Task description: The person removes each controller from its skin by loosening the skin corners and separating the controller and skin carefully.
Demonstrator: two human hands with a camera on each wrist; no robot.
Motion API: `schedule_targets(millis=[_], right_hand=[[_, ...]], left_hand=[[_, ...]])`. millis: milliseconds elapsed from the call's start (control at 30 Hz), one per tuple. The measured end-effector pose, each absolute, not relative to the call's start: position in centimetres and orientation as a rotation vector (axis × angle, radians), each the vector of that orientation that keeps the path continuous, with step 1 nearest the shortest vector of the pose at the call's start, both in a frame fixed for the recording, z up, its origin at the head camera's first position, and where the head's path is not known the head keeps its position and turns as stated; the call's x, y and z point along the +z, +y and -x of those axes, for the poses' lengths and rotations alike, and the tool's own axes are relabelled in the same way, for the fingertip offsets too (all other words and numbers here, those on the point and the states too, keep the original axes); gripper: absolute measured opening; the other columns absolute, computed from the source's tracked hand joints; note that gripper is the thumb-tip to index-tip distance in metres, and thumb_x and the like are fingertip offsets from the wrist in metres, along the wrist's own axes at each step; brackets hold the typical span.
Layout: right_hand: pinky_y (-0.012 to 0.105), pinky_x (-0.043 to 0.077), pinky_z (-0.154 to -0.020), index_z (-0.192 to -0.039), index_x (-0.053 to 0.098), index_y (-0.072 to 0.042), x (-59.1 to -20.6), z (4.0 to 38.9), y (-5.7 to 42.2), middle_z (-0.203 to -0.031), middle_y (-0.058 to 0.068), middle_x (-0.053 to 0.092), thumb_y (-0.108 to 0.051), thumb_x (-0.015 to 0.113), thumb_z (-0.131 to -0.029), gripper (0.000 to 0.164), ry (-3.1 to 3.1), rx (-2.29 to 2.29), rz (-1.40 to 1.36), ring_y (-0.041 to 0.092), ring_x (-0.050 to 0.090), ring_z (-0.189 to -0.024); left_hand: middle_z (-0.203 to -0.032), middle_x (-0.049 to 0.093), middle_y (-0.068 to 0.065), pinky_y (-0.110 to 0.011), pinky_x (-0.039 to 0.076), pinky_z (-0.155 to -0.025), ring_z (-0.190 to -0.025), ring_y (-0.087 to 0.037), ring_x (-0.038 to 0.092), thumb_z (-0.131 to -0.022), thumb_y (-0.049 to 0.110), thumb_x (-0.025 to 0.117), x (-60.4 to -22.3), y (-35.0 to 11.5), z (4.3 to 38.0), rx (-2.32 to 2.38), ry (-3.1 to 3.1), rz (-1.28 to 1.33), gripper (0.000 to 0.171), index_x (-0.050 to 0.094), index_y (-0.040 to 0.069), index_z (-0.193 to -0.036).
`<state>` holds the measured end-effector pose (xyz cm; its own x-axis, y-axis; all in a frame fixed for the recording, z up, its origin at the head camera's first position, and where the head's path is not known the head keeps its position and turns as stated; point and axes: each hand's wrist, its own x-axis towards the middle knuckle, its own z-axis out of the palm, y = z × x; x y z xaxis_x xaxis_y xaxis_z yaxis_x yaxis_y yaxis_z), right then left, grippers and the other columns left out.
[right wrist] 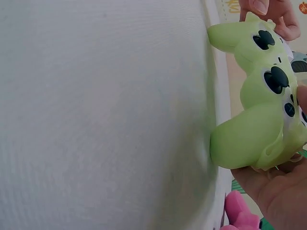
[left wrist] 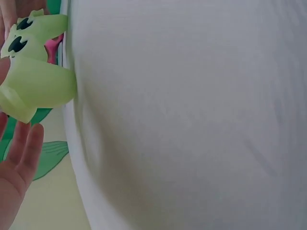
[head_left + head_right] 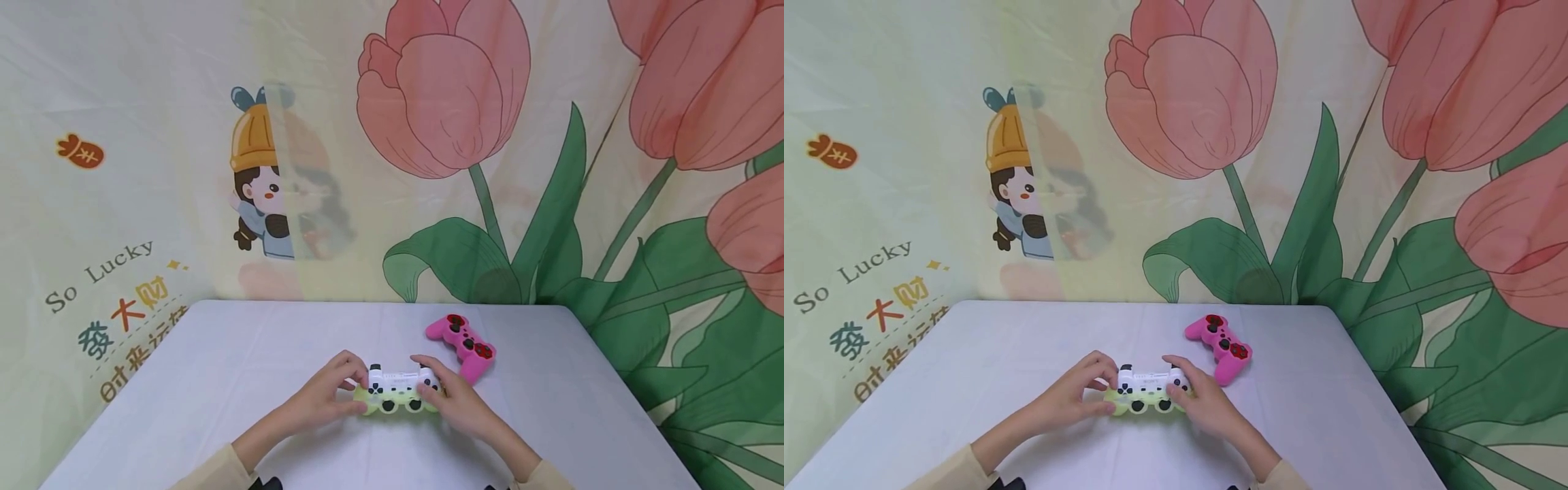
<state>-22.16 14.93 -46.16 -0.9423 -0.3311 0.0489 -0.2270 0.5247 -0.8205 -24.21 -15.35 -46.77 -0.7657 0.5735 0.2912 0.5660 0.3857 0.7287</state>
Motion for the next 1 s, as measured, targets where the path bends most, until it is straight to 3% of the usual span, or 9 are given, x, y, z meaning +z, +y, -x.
schedule_targets(millis=[300,533,733,1000], right_hand=[[0.065,0.049,-0.104,-0.158,0.046,-0.037,-46.7,22.2,15.8,-0.156,0.011,0.054,-0.038,0.067,-0.105,0.057,2.636,-1.389,0.53,0.032,0.058,-0.129],[0.047,0.056,-0.105,-0.159,0.043,-0.038,-46.9,22.0,16.8,-0.156,0.009,0.052,-0.03,0.071,-0.103,0.063,2.568,-1.42,0.613,0.038,0.056,-0.137],[0.048,0.057,-0.103,-0.162,0.04,-0.031,-47.0,21.6,17.0,-0.152,0.017,0.055,-0.018,0.073,-0.102,0.07,2.549,-1.462,0.678,0.041,0.06,-0.132],[0.053,0.059,-0.098,-0.161,0.041,-0.033,-47.3,21.2,16.6,-0.149,0.022,0.057,-0.012,0.072,-0.101,0.07,2.633,-1.474,0.64,0.043,0.065,-0.125]], left_hand=[[-0.129,0.055,-0.001,-0.037,0.057,-0.099,-0.115,-0.021,0.062,-0.086,0.011,0.089,-46.9,-14.5,23.7,1.435,2.598,-1.001,0.067,0.054,0.023,-0.143],[-0.124,0.058,0.001,-0.033,0.057,-0.098,-0.115,-0.02,0.062,-0.083,0.012,0.092,-47.5,-14.0,23.7,1.391,2.693,-0.88,0.07,0.056,0.021,-0.143],[-0.122,0.066,0.0,-0.035,0.057,-0.099,-0.117,-0.022,0.064,-0.084,0.011,0.09,-47.2,-13.9,23.2,1.404,2.671,-0.833,0.07,0.056,0.024,-0.143],[-0.131,0.068,-0.01,-0.042,0.057,-0.101,-0.117,-0.026,0.067,-0.086,0.003,0.086,-46.9,-13.6,22.6,1.392,2.574,-0.781,0.08,0.044,0.023,-0.152]])
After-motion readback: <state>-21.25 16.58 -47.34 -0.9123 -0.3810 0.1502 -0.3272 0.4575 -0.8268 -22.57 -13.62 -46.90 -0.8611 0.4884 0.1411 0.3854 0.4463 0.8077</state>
